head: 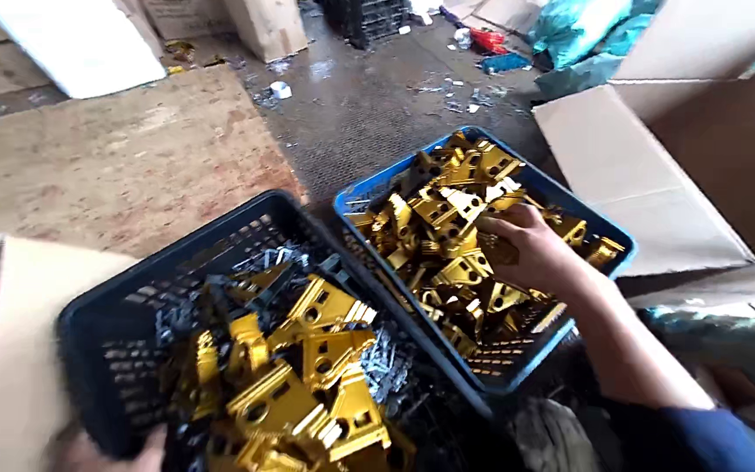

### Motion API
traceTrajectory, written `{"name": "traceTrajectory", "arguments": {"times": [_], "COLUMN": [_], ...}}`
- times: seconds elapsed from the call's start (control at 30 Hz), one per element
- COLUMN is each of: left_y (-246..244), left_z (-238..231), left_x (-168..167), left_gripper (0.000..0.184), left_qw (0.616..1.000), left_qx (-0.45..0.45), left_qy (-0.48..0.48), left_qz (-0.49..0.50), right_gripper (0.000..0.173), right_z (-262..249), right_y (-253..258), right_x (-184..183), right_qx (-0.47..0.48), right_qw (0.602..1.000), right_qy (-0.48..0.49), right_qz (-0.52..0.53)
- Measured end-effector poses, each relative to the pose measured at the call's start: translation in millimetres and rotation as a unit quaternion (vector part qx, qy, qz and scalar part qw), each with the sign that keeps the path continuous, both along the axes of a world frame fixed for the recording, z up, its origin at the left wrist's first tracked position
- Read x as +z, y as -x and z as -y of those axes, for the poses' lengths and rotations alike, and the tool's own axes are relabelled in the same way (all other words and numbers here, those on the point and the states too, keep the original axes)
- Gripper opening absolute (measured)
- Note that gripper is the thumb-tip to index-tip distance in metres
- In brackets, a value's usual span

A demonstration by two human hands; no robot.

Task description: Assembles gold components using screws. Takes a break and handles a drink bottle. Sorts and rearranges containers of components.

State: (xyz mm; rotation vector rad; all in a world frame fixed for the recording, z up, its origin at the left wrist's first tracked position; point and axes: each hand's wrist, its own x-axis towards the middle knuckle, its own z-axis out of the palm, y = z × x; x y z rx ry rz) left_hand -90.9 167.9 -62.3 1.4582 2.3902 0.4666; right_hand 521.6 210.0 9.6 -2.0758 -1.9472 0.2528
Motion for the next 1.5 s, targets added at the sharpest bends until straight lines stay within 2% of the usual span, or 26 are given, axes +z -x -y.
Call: {"name": "traceTrajectory", "arguments": {"times": [0.07,0.17,0.23,0.33,0.4,0.47,0.57,0.6,0.63,0.67,0.7,0.77,0.83,0.9,0.93,0.97,1.03,1.07,1.1,1.13,1.17,1.2,1.3,1.37,1.4,1.5], "left_y": [-3,-13,-16,-14,-13,-13,-11,-9,-9,-11,-15,-26,-42,-62,-71,-79,-86,-86,-84,-81,-76,-71,-63,-66,-69,-76], "left_z": [-2,-5,-5,-5,-2,-2,2,4,7,11,16,35,61,94,114,133,162,172,178,180,179,177,174,176,178,183], "left_x": [2,11,18,21,23,24,25,25,25,27,31,40,54,75,88,100,110,105,97,89,81,75,72,71,69,60], "left_gripper": [0.093,0.088,0.087,0.088,0.088,0.087,0.093,0.097,0.102,0.106,0.106,0.097,0.086,0.083,0.079,0.072,0.065,0.065,0.062,0.059,0.056,0.053,0.048,0.045,0.046,0.055], "left_qw": [1.0,0.997,0.994,0.992,0.991,0.992,0.993,0.994,0.995,0.996,0.996,0.996,0.981,0.935,0.89,0.833,0.734,0.703,0.689,0.686,0.685,0.684,0.692,0.731,0.754,0.792], "left_qx": [0.017,0.065,0.078,0.086,0.081,0.073,0.055,0.047,0.039,0.03,0.018,-0.015,-0.041,-0.03,-0.005,0.031,0.081,0.09,0.098,0.108,0.13,0.157,0.181,0.135,0.104,0.075], "left_qy": [0.003,0.048,0.074,0.096,0.103,0.105,0.096,0.088,0.083,0.08,0.072,0.004,-0.109,-0.163,-0.137,-0.079,0.044,0.079,0.086,0.073,0.048,0.019,-0.054,-0.079,-0.084,-0.085], "left_qz": [-0.004,-0.021,-0.017,-0.004,0.006,0.013,0.033,0.034,0.034,0.038,0.051,0.088,0.153,0.314,0.436,0.547,0.673,0.701,0.713,0.715,0.715,0.712,0.697,0.664,0.643,0.6], "right_gripper": [0.081,0.084,0.08,0.066,0.062,0.048,0.026,0.032,0.045,0.06,0.065,0.056,0.045,0.027,0.015,0.011,0.009,0.014,0.03,0.046,0.056,0.058,0.037,0.032,0.033,0.055], "right_z": [7,3,-3,-4,8,21,43,54,65,74,81,90,99,113,123,133,150,155,158,157,153,152,168,190,200,209], "right_y": [57,149,213,284,307,313,310,311,314,318,322,326,329,335,339,343,350,352,353,352,351,350,361,385,396,411], "right_x": [42,71,72,60,58,63,69,70,68,59,45,17,15,34,42,45,46,44,42,39,33,23,6,4,-2,-27], "right_qx": [0.1,0.244,0.312,0.395,0.447,0.472,0.384,0.327,0.266,0.219,0.19,0.158,0.141,0.143,0.151,0.166,0.205,0.212,0.199,0.17,0.141,0.129,0.211,0.258,0.252,0.142], "right_qw": [0.992,0.956,0.934,0.91,0.892,0.881,0.923,0.944,0.954,0.955,0.953,0.966,0.982,0.975,0.964,0.951,0.943,0.953,0.967,0.977,0.98,0.977,0.955,0.939,0.939,0.959], "right_qy": [-0.059,-0.116,-0.127,-0.118,-0.065,-0.037,-0.007,0.05,0.124,0.185,0.214,0.192,0.121,0.049,0.011,-0.018,-0.052,-0.042,0.003,0.063,0.121,0.163,0.209,0.224,0.227,0.231], "right_qz": [-0.05,-0.111,-0.116,-0.044,-0.006,-0.023,-0.008,0.023,0.055,0.082,0.1,0.07,-0.039,-0.16,-0.218,-0.259,-0.258,-0.214,-0.161,-0.114,-0.076,-0.049,0.006,0.033,0.052,0.086]}}
